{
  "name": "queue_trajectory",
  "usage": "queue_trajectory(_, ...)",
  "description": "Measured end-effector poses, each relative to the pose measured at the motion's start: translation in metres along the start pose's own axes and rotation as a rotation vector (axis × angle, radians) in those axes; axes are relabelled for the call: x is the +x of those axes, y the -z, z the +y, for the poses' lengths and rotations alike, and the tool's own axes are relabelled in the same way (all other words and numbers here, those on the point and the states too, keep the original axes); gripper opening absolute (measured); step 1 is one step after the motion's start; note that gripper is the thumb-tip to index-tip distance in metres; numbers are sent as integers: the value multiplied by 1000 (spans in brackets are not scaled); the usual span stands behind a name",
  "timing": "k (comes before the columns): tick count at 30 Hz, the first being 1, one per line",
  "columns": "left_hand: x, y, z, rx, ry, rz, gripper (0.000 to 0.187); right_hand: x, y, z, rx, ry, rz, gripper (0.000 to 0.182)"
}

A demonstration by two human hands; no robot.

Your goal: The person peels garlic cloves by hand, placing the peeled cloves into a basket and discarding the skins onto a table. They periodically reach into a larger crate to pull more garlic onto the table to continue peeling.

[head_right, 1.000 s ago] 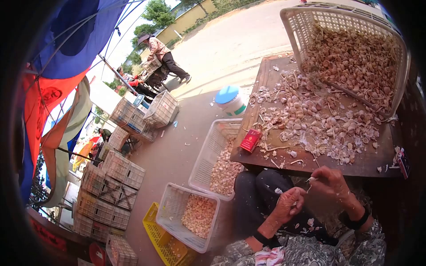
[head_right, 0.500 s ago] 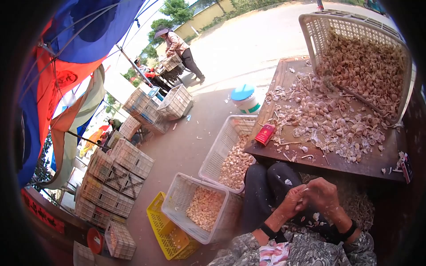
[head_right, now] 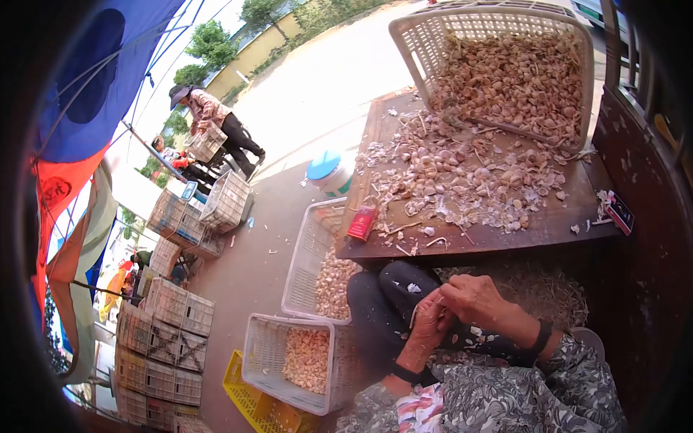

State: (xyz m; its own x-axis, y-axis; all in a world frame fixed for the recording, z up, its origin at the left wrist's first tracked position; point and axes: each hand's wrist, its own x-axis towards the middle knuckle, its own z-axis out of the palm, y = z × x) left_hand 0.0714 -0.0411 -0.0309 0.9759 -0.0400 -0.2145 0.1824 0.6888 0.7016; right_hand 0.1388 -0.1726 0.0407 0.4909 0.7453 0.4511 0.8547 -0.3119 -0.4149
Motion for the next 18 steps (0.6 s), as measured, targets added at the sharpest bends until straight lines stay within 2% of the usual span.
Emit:
queue_trajectory(3,-3,-13,7,11,-11,70,16,-8,-20,11,232,-40,128,11)
queue_trajectory(8,-2,-15,3,36,-43,87,21,-18,-30,10,400,-205,273,15)
queue_trajectory(9,-1,-17,2,34,-33,81,21,-20,-30,11,395,-215,274,15)
queue_trajectory(12,-2,-24,6,30,-5,139,22,-22,-31,9,596,-437,280,18)
queue_trajectory(13,-1,-23,5,30,-1,140,22,-24,-32,9,597,-441,280,18)
queue_trajectory(16,2,-18,2,-2,-23,117,21,-28,-34,12,1250,-697,253,22)
queue_trajectory(17,3,-16,2,-16,-15,103,23,-30,-32,14,1247,-702,255,22)
queue_trajectory(18,3,-15,2,-30,-4,91,25,-31,-28,18,1378,-764,275,21)
